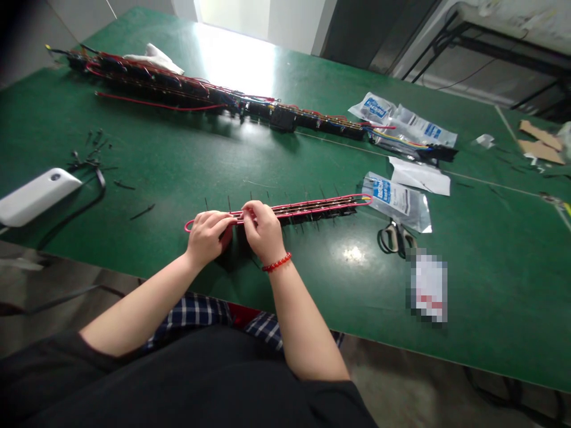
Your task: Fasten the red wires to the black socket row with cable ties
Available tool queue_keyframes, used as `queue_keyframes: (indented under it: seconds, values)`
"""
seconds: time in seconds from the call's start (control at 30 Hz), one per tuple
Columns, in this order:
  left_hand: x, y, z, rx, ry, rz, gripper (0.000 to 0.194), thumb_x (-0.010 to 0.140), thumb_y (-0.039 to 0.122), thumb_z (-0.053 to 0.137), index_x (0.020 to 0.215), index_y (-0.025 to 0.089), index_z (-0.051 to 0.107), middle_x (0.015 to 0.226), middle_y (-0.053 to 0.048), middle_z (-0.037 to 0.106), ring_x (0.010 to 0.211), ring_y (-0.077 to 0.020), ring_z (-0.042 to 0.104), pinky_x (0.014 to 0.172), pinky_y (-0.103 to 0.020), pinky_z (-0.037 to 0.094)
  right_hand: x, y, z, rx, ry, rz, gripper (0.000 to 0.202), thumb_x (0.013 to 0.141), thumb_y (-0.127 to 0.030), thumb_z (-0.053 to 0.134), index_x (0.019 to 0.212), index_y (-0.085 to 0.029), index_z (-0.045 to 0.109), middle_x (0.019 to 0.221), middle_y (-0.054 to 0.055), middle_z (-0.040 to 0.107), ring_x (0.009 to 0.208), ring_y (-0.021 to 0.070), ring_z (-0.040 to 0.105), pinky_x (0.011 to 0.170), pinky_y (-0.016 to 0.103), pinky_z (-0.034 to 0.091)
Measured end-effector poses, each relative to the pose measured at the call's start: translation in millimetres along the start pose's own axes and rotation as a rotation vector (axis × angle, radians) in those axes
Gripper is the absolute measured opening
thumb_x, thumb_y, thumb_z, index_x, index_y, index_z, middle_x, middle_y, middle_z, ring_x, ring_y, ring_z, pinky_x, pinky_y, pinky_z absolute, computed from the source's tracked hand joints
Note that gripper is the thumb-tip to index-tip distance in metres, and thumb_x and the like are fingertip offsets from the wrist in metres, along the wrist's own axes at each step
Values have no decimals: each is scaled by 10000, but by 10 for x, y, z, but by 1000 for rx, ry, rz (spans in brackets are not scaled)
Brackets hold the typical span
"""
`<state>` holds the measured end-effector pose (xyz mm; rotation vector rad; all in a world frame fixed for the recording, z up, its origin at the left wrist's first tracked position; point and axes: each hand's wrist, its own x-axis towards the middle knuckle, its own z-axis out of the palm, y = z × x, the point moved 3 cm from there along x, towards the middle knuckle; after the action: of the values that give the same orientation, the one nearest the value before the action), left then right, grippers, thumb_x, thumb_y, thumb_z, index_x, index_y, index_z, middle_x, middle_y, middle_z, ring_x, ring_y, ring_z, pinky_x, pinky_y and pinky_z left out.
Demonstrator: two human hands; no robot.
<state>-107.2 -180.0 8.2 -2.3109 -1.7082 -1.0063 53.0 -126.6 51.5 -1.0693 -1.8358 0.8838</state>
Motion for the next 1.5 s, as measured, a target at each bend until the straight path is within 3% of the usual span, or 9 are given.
queue_keyframes:
  seconds: [0.07,0.23,0.43,0.63,0.8,0.9,1.1,1.3,1.5]
  values:
    - [1,-4,5,-8,-10,-8,209,952,213,554,1082,232,717,1129,-62,750,1070,-248,645,952,-424,458,-217,-60,10,82,62,150,206,982,-382,477,915,-232,601,790,14,685,676,144,602,677,273,482]
    - [22,-5,-1,-22,28,-36,190,953,220,554,1030,244,726,1076,-40,761,1038,-229,658,959,-408,465,-661,-68,254,392,26,467,371,982,-530,457,835,-218,592,651,-12,655,474,91,493,490,220,398]
    - [33,-12,-3,-35,8,-53,166,958,255,573,1008,250,730,1066,-38,761,1030,-232,661,956,-412,462,-689,72,524,559,-51,707,553,890,-738,449,836,-199,561,566,-16,623,385,74,456,374,193,298]
    - [15,-28,1,-40,-13,-53,187,954,245,564,1033,262,732,1090,-43,751,1051,-238,649,958,-413,457,-532,167,560,442,-63,679,667,871,-822,357,827,-200,594,607,-6,599,448,94,494,360,191,332]
    - [20,-26,-2,-50,-9,-56,211,957,223,540,1023,265,735,1082,-47,751,1043,-236,649,962,-421,454,-478,243,503,218,1,589,561,926,-732,380,842,-228,613,652,-11,604,553,122,560,451,202,435]
    - [24,-24,-2,-47,-16,-62,207,958,237,543,1028,269,736,1094,-53,747,1045,-240,648,965,-427,447,-448,270,512,241,-66,615,498,932,-671,427,790,-223,592,638,-20,602,528,116,550,447,205,430]
    - [26,-20,2,-40,6,-50,160,960,294,573,1000,265,725,1077,-42,749,1023,-237,645,941,-414,437,-426,319,560,338,-189,621,302,938,-399,452,717,-209,532,604,-39,589,492,80,506,469,179,403]
    - [23,-21,15,-8,17,-41,139,956,302,589,994,261,717,1076,-36,752,1018,-241,647,923,-410,439,-467,319,553,365,-159,635,243,921,-346,448,733,-209,517,630,-56,587,453,61,508,465,173,402]
    - [22,-22,10,-15,-6,-59,152,954,298,593,1026,269,723,1089,-39,753,1032,-242,651,937,-417,445,-485,319,565,207,-201,585,264,942,-347,441,733,-222,542,601,-45,597,481,92,552,460,188,399]
